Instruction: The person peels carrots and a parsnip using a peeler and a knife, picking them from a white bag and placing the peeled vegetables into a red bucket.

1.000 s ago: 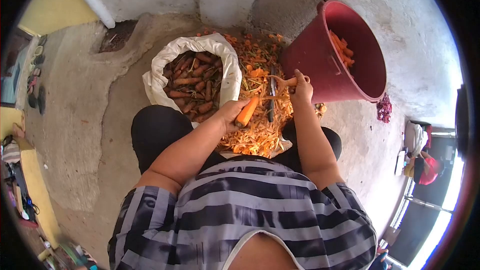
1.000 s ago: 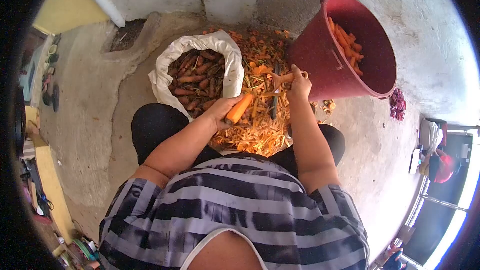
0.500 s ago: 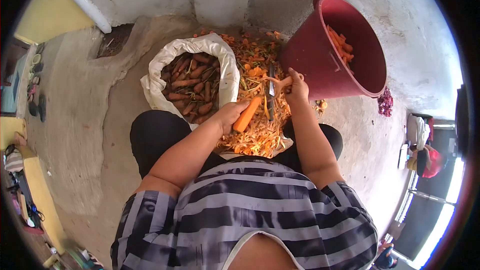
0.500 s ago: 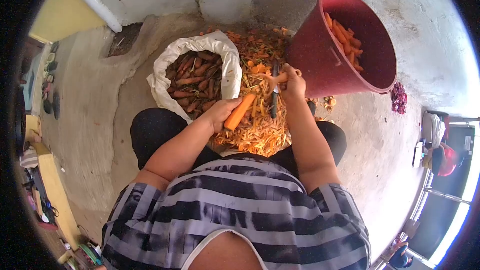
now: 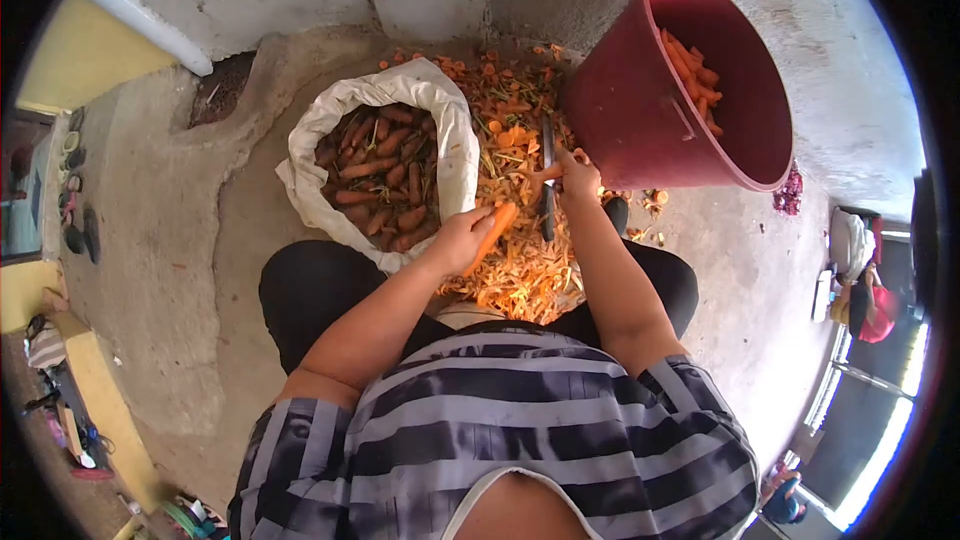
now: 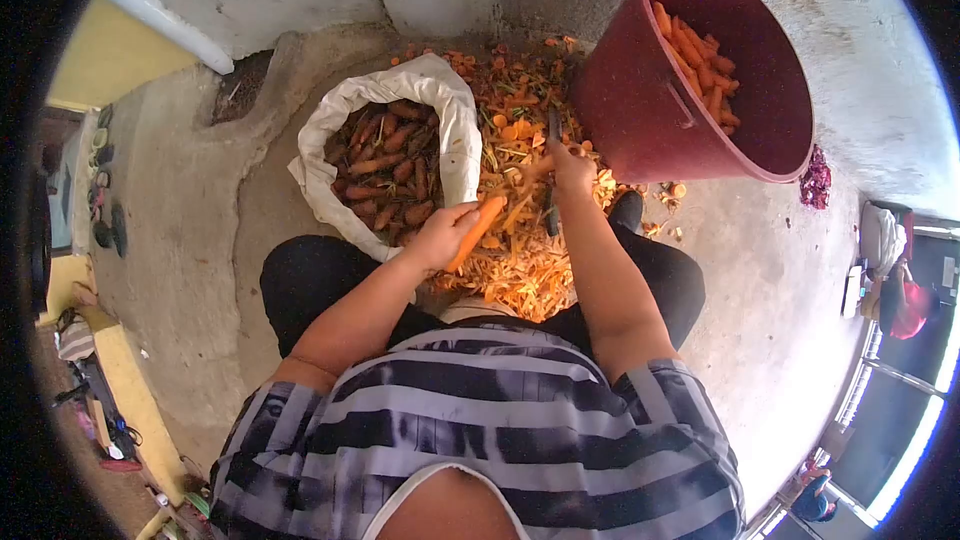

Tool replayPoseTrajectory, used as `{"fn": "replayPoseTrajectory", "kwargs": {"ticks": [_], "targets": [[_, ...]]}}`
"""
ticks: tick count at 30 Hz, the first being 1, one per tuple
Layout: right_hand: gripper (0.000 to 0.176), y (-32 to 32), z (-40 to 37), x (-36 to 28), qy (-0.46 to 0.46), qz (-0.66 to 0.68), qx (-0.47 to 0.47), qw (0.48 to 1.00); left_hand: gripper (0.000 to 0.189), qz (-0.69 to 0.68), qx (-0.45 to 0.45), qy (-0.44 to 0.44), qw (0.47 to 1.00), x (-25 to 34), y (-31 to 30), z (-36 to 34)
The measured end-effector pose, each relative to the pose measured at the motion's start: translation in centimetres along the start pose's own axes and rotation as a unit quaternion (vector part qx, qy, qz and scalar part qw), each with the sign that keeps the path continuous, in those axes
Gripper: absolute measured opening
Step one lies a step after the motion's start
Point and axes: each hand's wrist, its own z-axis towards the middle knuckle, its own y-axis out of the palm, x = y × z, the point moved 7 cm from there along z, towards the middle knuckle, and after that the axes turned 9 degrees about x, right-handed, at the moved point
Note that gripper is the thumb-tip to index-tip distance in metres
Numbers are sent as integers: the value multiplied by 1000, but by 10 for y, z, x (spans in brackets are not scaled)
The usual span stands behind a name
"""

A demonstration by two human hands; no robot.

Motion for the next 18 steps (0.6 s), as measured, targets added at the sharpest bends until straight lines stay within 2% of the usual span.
{"fn": "replayPoseTrajectory", "kwargs": {"ticks": [3,4,5,7,8,9,12,15,16,18], "targets": [[18,-14,23,26,134,-2,44,990,36,-120,-32,-126,984,-19,3,4],[18,-8,44,52,155,73,7,985,36,-176,-35,-170,969,-13,1,2],[19,-5,58,71,129,-30,-39,990,37,-176,-44,-164,970,-11,2,2],[24,-2,58,92,72,-231,-131,961,38,-175,-61,-150,971,-6,3,4],[32,-4,56,90,-3,-423,-142,895,41,-165,-58,-122,977,1,0,5],[42,-1,38,75,-79,-595,-148,786,42,-143,-55,-124,980,-2,1,5],[64,-12,44,109,-127,-716,-115,677,46,-105,-49,-129,985,-8,-2,9],[77,-11,52,120,-82,-735,-168,652,47,-179,-39,-185,965,-16,1,11],[84,-7,53,115,-137,-742,-155,637,44,-125,-30,-153,980,-28,2,17],[89,-7,45,99,-49,-723,-173,667,42,-153,-22,-181,971,-34,4,18]]}}
